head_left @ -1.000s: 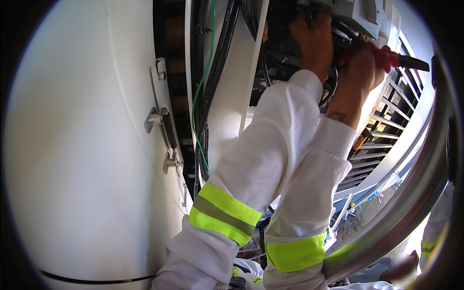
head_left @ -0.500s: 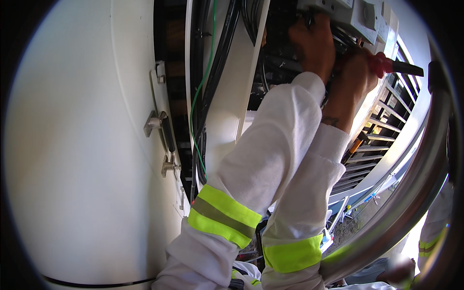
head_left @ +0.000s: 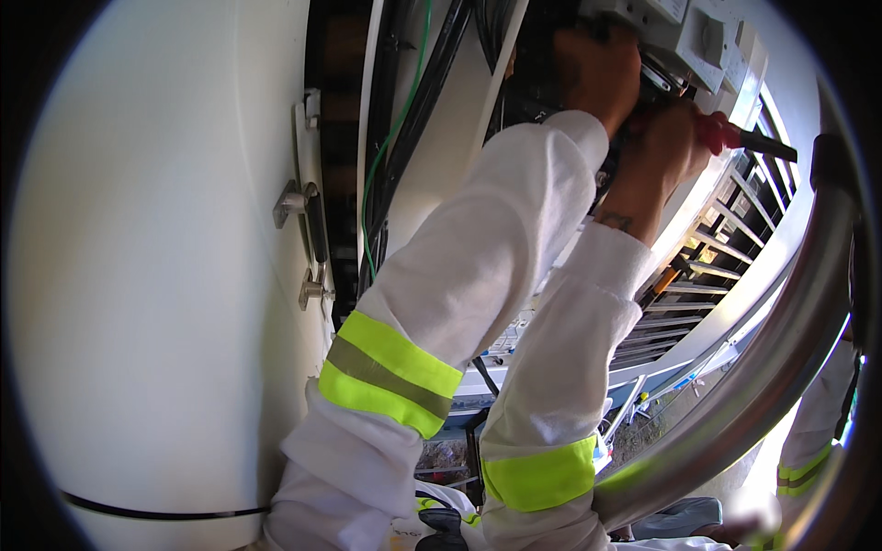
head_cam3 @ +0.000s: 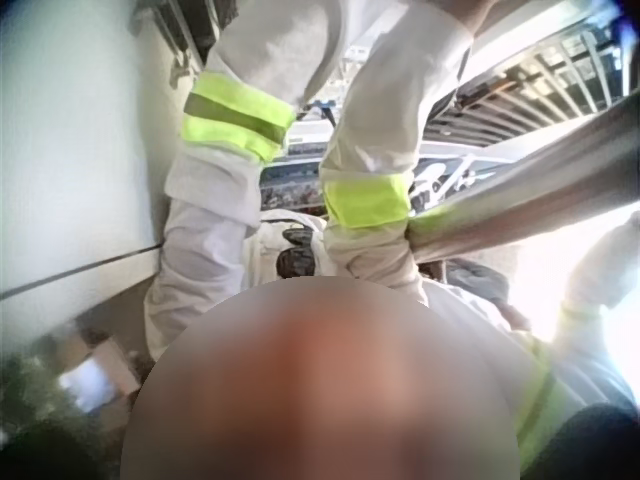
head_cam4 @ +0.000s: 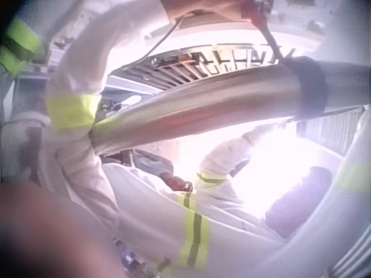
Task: The person opens an electrical panel on a large machine and uses red-handled pliers to strip and adjust wires inside. They repeatedly reach into the panel, manipulate cables, and reposition components while standing in an outdoor workshop area.
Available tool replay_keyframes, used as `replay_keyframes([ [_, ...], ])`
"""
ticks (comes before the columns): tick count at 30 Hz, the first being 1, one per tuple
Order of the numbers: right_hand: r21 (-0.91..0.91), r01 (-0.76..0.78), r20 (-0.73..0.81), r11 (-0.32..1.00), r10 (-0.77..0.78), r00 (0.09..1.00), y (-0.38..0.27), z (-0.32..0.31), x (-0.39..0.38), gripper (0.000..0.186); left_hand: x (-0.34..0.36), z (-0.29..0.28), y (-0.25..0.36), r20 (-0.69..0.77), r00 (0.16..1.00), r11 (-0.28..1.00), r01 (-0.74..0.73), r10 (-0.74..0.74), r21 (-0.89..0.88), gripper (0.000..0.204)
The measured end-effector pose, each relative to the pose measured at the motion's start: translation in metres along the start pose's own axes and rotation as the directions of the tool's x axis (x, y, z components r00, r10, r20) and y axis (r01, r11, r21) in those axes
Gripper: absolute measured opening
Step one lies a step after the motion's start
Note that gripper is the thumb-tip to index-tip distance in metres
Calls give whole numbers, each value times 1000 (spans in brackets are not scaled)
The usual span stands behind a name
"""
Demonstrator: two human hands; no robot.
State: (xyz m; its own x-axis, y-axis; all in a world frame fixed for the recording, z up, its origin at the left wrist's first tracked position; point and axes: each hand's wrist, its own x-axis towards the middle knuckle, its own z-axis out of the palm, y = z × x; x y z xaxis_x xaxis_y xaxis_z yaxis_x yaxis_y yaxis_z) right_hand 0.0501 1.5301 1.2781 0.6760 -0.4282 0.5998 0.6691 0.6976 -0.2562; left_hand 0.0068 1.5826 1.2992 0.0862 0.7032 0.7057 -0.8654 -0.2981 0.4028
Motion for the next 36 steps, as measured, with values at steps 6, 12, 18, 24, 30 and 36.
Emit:
replay_keyframes([
  [6,40,-32,32,999,31,999,-17,-4,-6,13,1,-3,-3,46,995,992,86,-91,89,50],
  [12,64,-23,62,998,19,998,-23,-4,1,17,-4,-8,7,79,971,974,223,-225,28,53],
  [18,-5,-13,35,1000,13,999,-17,-4,10,30,-9,-7,5,40,996,996,85,-84,-27,46],
  [24,5,-94,53,996,94,994,-20,-5,13,30,-1,2,-9,26,998,995,58,-56,-81,37],
  [30,31,-85,70,996,83,994,-30,0,14,25,3,6,-1,-13,973,968,231,-231,98,57],
  [36,52,-92,5,994,92,996,-38,3,4,21,2,1,-7,49,990,991,128,-129,27,47],
])
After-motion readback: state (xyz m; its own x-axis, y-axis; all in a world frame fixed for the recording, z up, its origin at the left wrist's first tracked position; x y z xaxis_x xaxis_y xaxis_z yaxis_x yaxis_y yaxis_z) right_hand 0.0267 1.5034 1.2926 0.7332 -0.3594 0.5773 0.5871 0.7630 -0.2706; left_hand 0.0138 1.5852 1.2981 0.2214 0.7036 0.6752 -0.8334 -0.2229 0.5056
